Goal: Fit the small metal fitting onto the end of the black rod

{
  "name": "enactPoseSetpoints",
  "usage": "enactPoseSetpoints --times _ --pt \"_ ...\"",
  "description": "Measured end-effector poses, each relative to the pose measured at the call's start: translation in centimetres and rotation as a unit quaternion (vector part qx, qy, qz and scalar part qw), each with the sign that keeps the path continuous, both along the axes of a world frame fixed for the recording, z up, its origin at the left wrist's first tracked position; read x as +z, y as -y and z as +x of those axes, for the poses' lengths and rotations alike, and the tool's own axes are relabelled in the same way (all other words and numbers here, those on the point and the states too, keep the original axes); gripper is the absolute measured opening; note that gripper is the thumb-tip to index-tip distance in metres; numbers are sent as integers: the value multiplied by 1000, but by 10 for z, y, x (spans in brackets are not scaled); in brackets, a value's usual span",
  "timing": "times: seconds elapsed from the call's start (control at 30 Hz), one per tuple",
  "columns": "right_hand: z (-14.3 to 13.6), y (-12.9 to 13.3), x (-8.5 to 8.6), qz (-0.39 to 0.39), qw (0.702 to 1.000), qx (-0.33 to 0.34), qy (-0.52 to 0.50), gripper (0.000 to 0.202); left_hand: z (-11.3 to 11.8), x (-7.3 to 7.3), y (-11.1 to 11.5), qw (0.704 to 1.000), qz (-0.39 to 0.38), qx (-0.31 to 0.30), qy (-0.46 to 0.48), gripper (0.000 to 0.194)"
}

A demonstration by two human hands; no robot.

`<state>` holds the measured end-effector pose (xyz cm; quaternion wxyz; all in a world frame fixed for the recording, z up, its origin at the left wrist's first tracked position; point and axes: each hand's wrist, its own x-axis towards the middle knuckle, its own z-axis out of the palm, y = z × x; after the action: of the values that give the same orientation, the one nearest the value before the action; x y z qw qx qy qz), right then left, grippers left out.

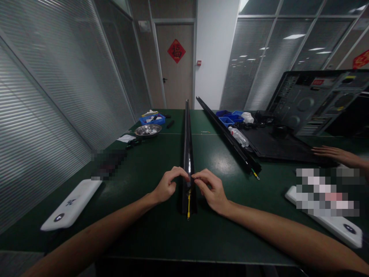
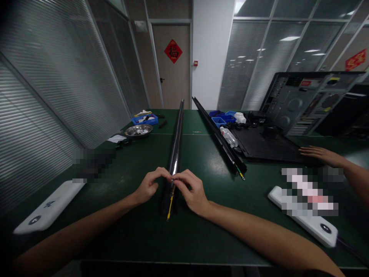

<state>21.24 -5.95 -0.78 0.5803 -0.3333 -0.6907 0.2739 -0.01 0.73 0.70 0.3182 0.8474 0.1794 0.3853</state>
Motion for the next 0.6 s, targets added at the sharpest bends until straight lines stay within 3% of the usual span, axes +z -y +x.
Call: enactPoseSetpoints --times 0.13,0.33,0.6 --pt "0 0 -1 6 1000 -3 2 18 2 -1 1 1000 0 4 16 49" --pt "0 0 0 18 1000 -1 2 21 5 5 6 999 2 28 -18 30" --pt "-1 1 -2 12 999 -29 -17 16 4 4 5 999 8 38 -12 28"
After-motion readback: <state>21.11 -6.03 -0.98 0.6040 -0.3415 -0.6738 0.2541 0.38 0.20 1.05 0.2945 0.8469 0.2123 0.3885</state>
